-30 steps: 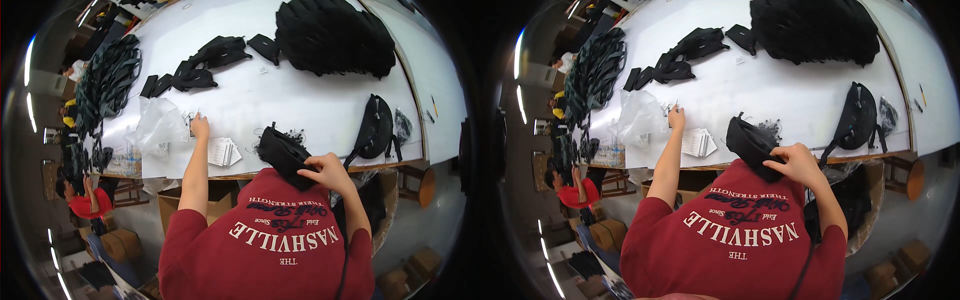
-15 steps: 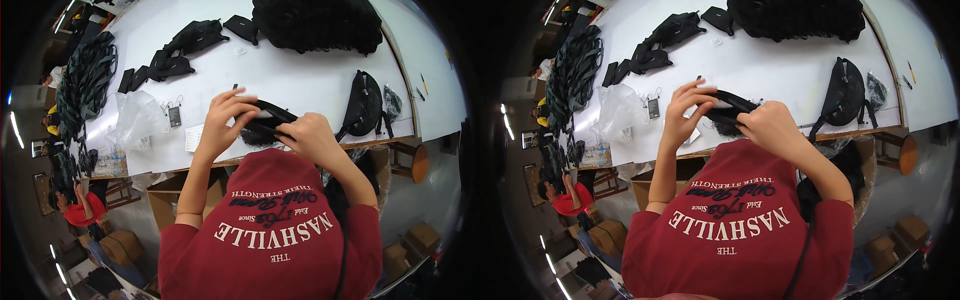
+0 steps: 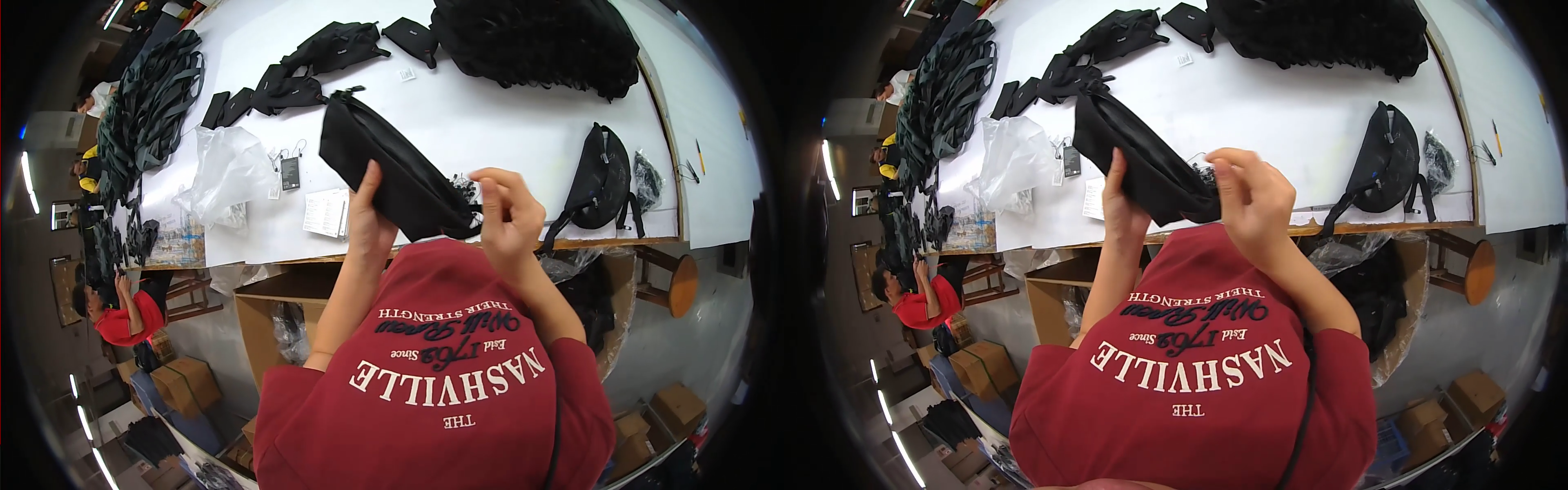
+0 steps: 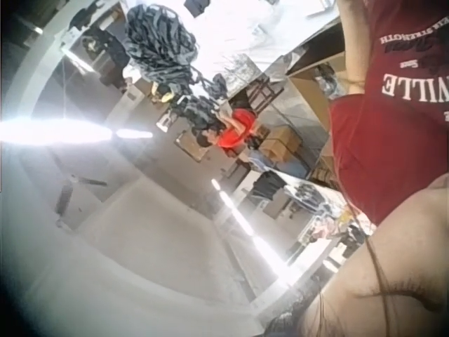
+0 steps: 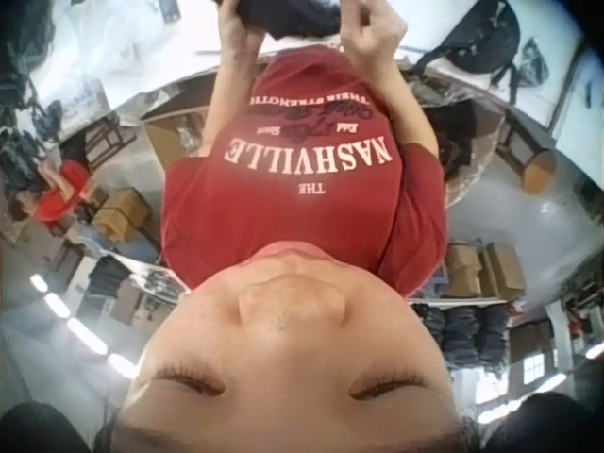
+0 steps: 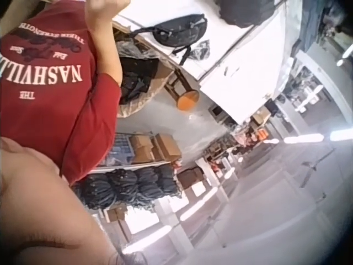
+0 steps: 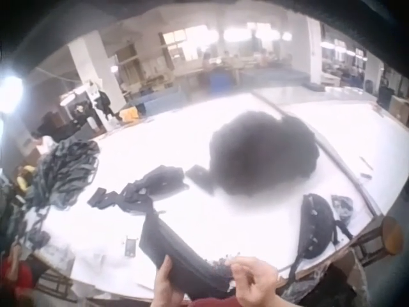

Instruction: Assembling black fabric bags by attaching components like zippers or patches.

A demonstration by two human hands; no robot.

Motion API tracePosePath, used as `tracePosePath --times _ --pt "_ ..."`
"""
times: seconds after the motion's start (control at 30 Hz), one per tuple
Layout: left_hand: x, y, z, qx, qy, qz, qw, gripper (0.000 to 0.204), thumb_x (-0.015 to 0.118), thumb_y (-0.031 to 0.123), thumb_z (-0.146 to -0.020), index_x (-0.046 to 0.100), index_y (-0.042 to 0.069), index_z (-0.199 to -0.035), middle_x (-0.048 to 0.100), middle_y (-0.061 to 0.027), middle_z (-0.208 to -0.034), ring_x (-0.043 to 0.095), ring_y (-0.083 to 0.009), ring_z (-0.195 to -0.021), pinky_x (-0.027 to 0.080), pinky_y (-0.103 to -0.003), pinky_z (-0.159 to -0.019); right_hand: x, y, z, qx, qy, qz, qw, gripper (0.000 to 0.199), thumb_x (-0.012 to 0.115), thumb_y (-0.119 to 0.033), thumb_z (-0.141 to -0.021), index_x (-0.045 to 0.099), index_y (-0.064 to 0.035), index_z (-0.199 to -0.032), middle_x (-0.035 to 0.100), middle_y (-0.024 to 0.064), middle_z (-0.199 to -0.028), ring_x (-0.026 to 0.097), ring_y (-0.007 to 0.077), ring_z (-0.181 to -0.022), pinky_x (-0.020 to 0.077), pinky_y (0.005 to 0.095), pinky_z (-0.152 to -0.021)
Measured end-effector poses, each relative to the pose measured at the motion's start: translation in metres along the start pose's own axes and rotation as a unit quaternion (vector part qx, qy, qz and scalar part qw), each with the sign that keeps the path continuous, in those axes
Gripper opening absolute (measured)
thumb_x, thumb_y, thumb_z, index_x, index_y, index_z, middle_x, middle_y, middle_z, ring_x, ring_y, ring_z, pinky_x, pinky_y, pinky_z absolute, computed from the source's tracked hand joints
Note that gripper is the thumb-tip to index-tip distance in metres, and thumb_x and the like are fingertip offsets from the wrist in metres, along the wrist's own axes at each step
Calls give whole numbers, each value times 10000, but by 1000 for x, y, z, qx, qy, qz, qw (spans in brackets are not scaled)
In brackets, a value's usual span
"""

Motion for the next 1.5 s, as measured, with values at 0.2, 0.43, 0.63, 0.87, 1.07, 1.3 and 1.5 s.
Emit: tracePosePath --times 0.2,0.43,0.63,0.87,1.07,1.3,1.5 --pt "21 15 7 49 -35 -91 994 423 645 105 -857 495 31 -1245 610 -87 -1113 601 -203 -1023 496 -333 -898 15 37 12 113 -169 -125 971 203 511 -152 -953 629 11 -931 557 34 -669 477 86 -594 384 246 -569" --pt "40 -13 32 -77 -109 -217 967 399 711 116 -776 578 -26 -1125 647 -102 -1011 630 -177 -915 503 -297 -834 16 23 -14 157 -148 -223 951 199 573 -155 -928 614 28 -996 666 78 -882 604 85 -820 470 227 -707" --pt "34 -10 13 -74 -181 -207 959 708 746 181 -746 378 23 -1330 529 -110 -1213 513 -193 -1130 398 -334 -995 18 16 -12 173 -178 -263 932 96 595 -47 -894 521 -11 -942 674 77 -752 627 85 -676 469 204 -582" --pt "47 3 -5 0 -151 -306 940 501 743 109 -741 525 15 -1182 631 -66 -980 613 -156 -906 502 -284 -831 21 18 -15 97 -182 14 978 171 654 -114 -836 534 -31 -925 587 62 -573 555 105 -486 385 242 -463" --pt "48 11 -8 -66 -119 -252 958 488 737 109 -730 547 14 -1169 638 -83 -994 624 -168 -882 513 -296 -814 -2 -6 -40 -69 -92 74 991 211 677 -174 -820 596 -78 -989 631 48 -882 539 121 -536 364 254 -441" --pt "54 8 -4 -94 -141 -235 957 458 716 114 -730 546 22 -1145 632 -101 -1025 627 -180 -892 512 -301 -816 10 -11 -57 -38 -187 79 978 120 646 -128 -837 610 -67 -933 622 71 -764 551 191 -573 432 309 -558" --pt "18 5 -28 -122 -37 -128 984 262 679 111 -791 616 14 -1026 667 -99 -905 658 -175 -762 549 -280 -694 16 -26 -34 -84 -268 71 957 67 663 -45 -802 627 -29 -856 595 64 -740 541 146 -614 412 261 -538"
Point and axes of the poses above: each hand's wrist, its own z-axis away from the middle knuckle, its own x-axis out of the palm, y = z × x, the point moved 6 cm from there along -z, towards the middle knuckle
